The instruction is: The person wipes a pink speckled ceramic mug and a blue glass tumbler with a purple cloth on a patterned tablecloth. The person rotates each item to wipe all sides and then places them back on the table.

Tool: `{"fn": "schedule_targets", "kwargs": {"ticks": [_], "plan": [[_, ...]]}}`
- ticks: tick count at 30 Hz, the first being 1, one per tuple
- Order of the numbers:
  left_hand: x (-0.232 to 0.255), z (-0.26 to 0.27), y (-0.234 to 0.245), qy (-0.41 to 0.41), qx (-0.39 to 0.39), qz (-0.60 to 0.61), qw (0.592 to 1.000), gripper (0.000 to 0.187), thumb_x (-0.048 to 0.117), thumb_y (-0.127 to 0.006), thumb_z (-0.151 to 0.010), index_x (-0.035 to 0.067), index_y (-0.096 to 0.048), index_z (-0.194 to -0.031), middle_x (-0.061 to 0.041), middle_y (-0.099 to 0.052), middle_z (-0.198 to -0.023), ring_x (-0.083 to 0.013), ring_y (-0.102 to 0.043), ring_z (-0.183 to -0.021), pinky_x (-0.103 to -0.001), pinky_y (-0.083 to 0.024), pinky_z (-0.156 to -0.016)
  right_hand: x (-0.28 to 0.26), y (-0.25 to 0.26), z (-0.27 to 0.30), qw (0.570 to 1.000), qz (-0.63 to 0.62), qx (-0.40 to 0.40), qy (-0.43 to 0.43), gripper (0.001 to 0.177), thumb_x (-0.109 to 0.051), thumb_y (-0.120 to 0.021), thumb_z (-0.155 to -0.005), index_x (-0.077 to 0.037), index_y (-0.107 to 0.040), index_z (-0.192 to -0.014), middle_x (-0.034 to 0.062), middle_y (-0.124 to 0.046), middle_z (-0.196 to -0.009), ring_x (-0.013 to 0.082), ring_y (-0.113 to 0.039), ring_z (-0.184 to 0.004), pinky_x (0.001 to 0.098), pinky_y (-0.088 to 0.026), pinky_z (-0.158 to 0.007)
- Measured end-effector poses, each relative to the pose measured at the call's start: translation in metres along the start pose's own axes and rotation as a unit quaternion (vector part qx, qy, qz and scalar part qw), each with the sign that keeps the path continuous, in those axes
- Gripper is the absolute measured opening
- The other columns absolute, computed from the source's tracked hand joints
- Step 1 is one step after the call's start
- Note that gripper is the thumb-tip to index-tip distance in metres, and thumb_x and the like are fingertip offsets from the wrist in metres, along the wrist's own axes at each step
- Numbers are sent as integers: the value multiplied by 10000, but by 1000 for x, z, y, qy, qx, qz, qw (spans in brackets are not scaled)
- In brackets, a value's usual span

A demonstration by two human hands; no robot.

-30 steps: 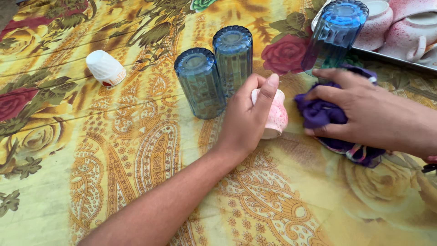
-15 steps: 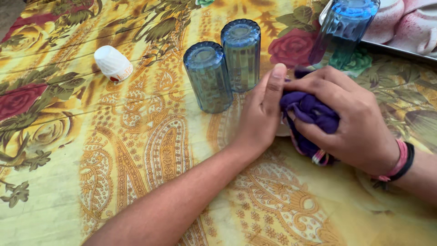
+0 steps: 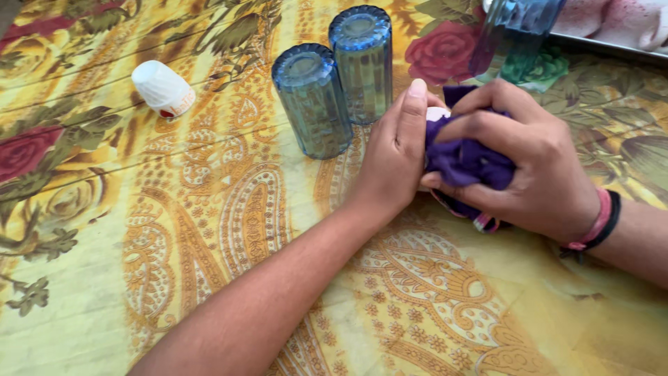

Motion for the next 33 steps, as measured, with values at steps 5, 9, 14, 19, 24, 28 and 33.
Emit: {"fn": "schedule_targets", "kwargs": {"ticks": [5,9,14,19,24,28,33], "plan": [[0,-2,-1,32,-19,21,999,488,396,-314,-1145,22,-613,-1053,-137,-661,-892,-241,-642,-852,-382,-523,-837,15,0,2,1000,-9,-15,-24,281,-158,-841,-830,-49,-711,-1054,120,-647,-1091,236,-651,-972,342,-522,-857],[5,2,1,-3,-49,8,999,419,377,-374,-1145,8,-564,-1094,-136,-615,-878,-236,-606,-817,-388,-509,-784,31,-2,2,992,-32,11,-121,271,-108,-795,-873,-19,-689,-1107,116,-650,-1077,231,-661,-1003,350,-516,-901],[6,2,2,-31,-55,-5,998,425,386,-388,-1150,-1,-560,-1114,-127,-606,-869,-217,-583,-826,-368,-504,-771,29,1,-6,994,-46,2,-100,271,-82,-746,-859,-21,-692,-1118,132,-645,-1080,255,-654,-1011,349,-508,-893],[-4,1,3,74,-22,-11,997,469,380,-329,-1125,13,-616,-1063,-155,-632,-788,-238,-608,-720,-391,-514,-701,7,1,-8,1000,3,-30,2,339,-158,-825,-756,-31,-719,-1051,170,-625,-1066,311,-636,-972,393,-511,-863],[3,3,1,-33,0,-10,999,477,392,-322,-1157,7,-592,-1082,-129,-672,-915,-243,-663,-871,-376,-532,-842,9,-1,-3,997,44,-36,55,278,-107,-811,-793,-32,-724,-1046,171,-650,-1112,348,-647,-1015,430,-517,-894],[-4,-2,1,17,-23,-24,999,473,382,-339,-1149,-10,-595,-1081,-167,-617,-835,-312,-624,-804,-401,-523,-781,29,-6,1,998,-6,-14,-62,226,-135,-779,-937,-33,-704,-1125,130,-653,-1134,268,-681,-1016,353,-532,-905],[16,2,5,-173,36,-64,982,486,398,-333,-1206,-44,-533,-1230,-205,-632,-1079,-333,-613,-1016,-420,-481,-908,26,-2,-7,992,-55,49,-106,387,-130,-705,-923,10,-615,-1272,150,-653,-1192,280,-662,-1081,369,-501,-937]]}}
Point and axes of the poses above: each hand's wrist, its own z-axis away from the middle knuckle, its own y-axis out of the back of the hand, x = y × z, the point moved 5 cm from there along -z, towards the middle knuckle
